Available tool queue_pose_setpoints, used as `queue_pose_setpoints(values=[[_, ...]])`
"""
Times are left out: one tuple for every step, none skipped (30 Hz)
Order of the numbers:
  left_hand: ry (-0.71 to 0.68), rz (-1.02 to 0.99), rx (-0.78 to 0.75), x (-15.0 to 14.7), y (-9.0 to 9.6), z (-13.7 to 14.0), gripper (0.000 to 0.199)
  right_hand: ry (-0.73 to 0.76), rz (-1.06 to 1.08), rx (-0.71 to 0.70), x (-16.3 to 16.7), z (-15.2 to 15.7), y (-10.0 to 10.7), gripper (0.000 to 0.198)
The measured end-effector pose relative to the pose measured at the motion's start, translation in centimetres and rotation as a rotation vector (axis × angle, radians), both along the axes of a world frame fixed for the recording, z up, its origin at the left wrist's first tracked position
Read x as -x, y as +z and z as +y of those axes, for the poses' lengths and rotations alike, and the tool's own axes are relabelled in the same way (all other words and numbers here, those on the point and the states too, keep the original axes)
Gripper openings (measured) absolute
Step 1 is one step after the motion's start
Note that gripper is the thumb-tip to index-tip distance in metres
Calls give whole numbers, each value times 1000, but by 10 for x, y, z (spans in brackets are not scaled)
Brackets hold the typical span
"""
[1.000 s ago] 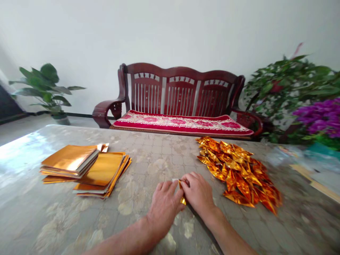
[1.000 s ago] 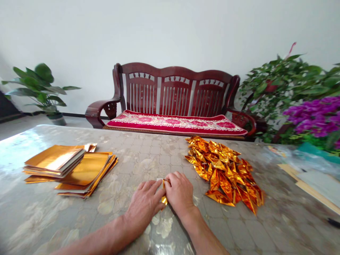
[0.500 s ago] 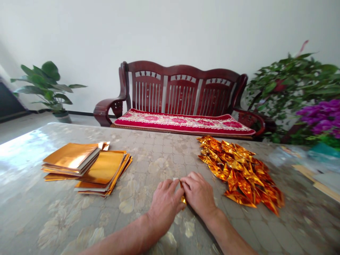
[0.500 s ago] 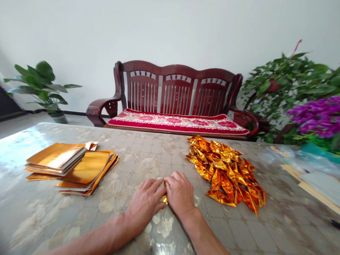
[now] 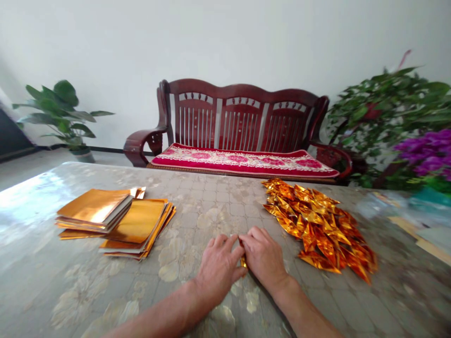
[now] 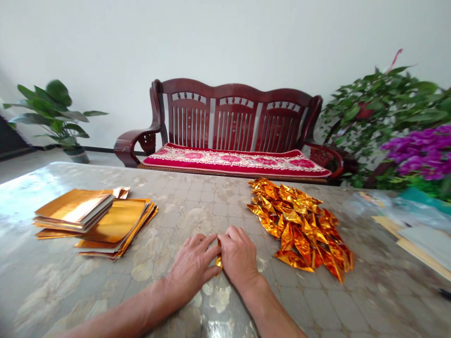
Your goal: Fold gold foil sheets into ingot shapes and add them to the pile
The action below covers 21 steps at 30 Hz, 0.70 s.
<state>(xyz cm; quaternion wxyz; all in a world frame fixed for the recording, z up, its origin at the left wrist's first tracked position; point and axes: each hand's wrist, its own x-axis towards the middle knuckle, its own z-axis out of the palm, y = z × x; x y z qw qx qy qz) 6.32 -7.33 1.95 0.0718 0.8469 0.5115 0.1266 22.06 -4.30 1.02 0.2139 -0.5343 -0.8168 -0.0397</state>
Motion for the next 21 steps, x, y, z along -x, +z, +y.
queue_pose_setpoints(values=[[4, -3, -3, 0, 0, 0, 36, -3, 0, -4, 0, 0, 0, 20], [9, -5, -8, 0, 0, 0, 36, -7, 2, -8, 0, 0, 0, 20], [12, -6, -12, 1, 0, 0, 37, -11, 5, -9, 0, 0, 0, 19], [14, -6, -15, 1, 0, 0, 37, -14, 8, -8, 0, 0, 0, 19], [14, -5, -16, 1, 0, 0, 37, -17, 12, -7, 0, 0, 0, 18], [12, -3, -16, 1, 0, 0, 36, -19, 15, -6, 0, 0, 0, 18], [8, -1, -15, 1, 0, 0, 35, -20, 16, -7, 0, 0, 0, 18], [5, 1, -13, 1, 0, 0, 35, -19, 15, -11, 0, 0, 0, 19], [4, 4, -11, 0, 1, -1, 35, -17, 12, -18, 0, 0, 0, 19], [5, 8, -8, 0, 1, -1, 35, -13, 6, -27, 0, 1, -1, 19], [8, 12, -6, 0, 1, -1, 36, -8, -3, -35, 1, 1, -1, 19], [14, 15, -3, 0, 1, -1, 37, -4, -13, -41, 1, 1, -1, 19], [20, 17, -1, -1, 1, -2, 37, 0, -23, -45, 1, 1, -1, 19], [24, 16, 2, -1, 1, -2, 38, 3, -33, -46, 1, 1, -1, 19], [27, 12, 4, -1, 1, -2, 38, 7, -43, -45, 2, 1, -1, 19], [30, 5, 6, -1, 1, -1, 37, 9, -54, -42, 2, 1, -1, 18], [33, -2, 8, -2, 1, -1, 37, 12, -64, -41, 2, 1, -1, 17], [36, -11, 8, -2, 1, -1, 36, 15, -75, -41, 3, 1, -1, 17], [40, -18, 8, -2, 0, 0, 35, 18, -85, -44, 3, 0, -1, 17], [45, -25, 7, -2, 0, 0, 34, 20, -94, -49, 3, 0, 0, 17], [48, -30, 4, -2, -1, 0, 34, 22, -102, -53, 3, 0, 0, 17]])
